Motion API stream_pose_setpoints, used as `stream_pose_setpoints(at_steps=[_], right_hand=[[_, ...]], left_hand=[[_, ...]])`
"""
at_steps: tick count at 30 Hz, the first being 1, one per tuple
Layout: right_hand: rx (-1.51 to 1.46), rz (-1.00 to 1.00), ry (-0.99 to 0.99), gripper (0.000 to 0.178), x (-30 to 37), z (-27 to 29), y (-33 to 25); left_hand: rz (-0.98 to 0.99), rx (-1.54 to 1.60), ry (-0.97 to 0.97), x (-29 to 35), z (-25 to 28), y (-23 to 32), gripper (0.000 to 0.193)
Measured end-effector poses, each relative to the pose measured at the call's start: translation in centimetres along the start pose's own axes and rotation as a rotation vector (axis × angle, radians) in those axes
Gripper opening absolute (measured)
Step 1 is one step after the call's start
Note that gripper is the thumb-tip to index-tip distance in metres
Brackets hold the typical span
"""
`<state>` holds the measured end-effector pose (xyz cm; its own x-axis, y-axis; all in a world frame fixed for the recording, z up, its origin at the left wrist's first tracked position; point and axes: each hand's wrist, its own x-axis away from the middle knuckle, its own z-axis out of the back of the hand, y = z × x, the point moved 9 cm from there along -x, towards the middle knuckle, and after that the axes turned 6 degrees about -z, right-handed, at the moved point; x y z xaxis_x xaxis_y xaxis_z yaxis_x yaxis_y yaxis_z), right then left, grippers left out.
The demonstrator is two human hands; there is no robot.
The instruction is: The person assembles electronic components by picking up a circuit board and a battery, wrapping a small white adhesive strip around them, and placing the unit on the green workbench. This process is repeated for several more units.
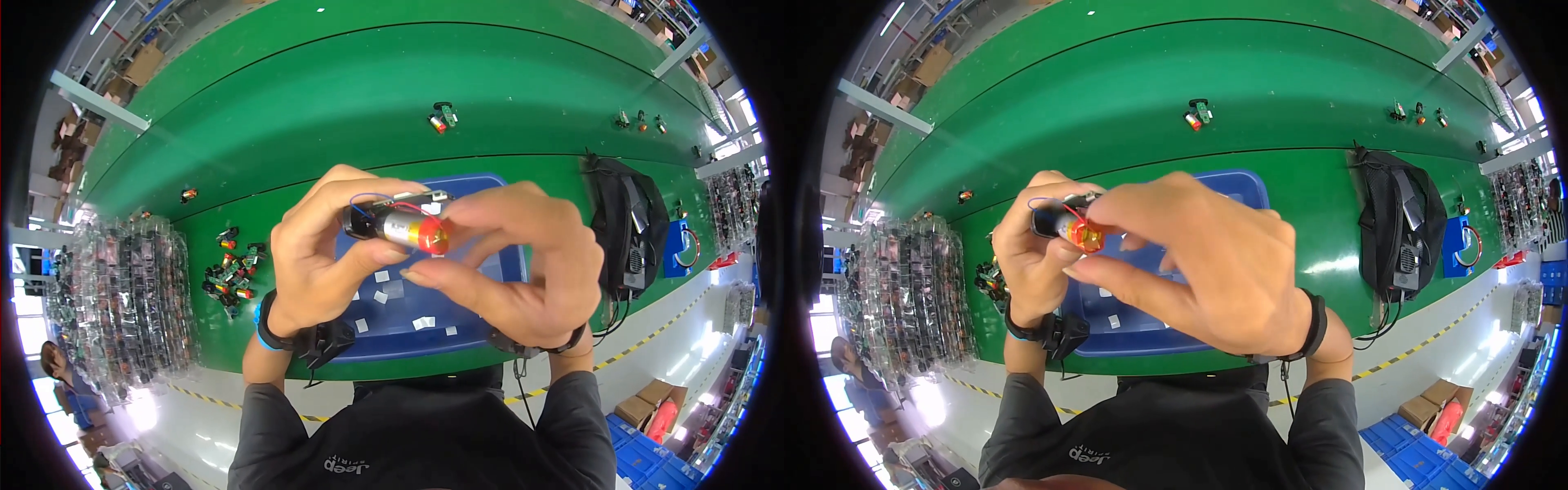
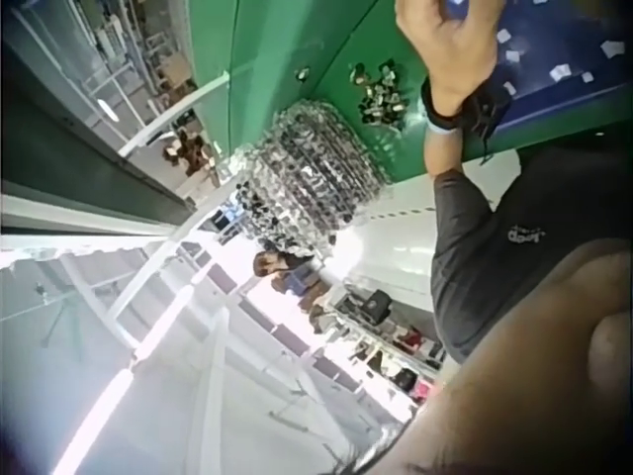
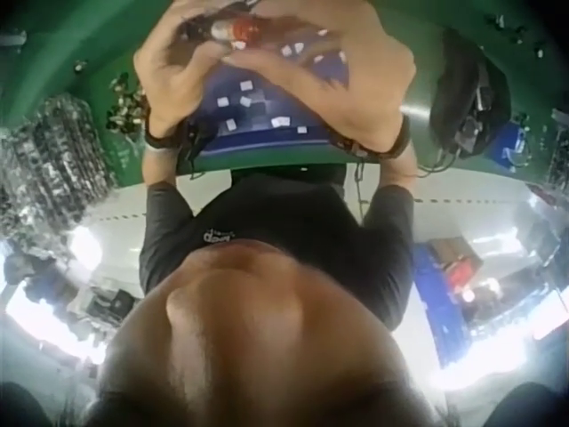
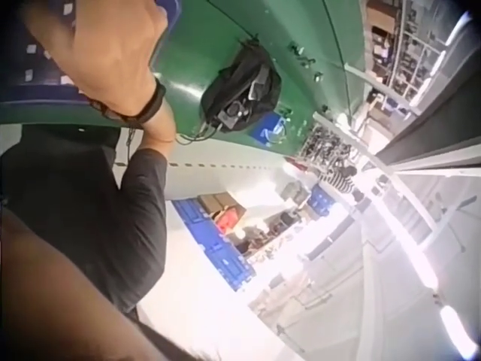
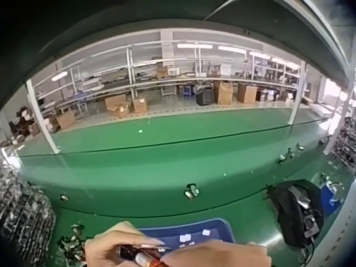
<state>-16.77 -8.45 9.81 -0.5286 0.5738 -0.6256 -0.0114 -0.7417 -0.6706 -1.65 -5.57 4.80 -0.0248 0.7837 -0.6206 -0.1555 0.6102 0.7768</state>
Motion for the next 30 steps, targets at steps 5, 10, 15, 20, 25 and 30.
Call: stream_pose_setpoints(at_steps=[5,10,15,20,25,30], right_hand=[[0.02,-0.001,-0.019,0.044,0.1,-0.5,0.3],[-0.135,-0.075,-0.05,0.036,-0.2,-0.7,1.0],[-0.399,-0.315,0.056,0.025,0.0,-1.0,2.6],[-0.268,-0.305,-0.186,0.015,-0.2,-2.0,3.9],[-0.176,-0.285,-0.126,0.012,0.1,-2.6,3.9],[-0.234,-0.249,-0.064,0.011,0.0,-2.2,3.3]], left_hand=[[-0.086,-0.203,-0.042,-0.1,0.0,0.9,0.042],[-0.139,-0.349,-0.047,-0.4,0.2,1.8,0.041],[-0.137,-0.389,-0.037,-0.4,0.3,2.1,0.04],[-0.162,-0.438,0.027,-0.5,0.9,2.4,0.039],[-0.182,-0.482,-0.014,-0.7,0.7,2.3,0.039],[-0.053,-0.298,0.003,-0.5,0.6,1.5,0.038]])
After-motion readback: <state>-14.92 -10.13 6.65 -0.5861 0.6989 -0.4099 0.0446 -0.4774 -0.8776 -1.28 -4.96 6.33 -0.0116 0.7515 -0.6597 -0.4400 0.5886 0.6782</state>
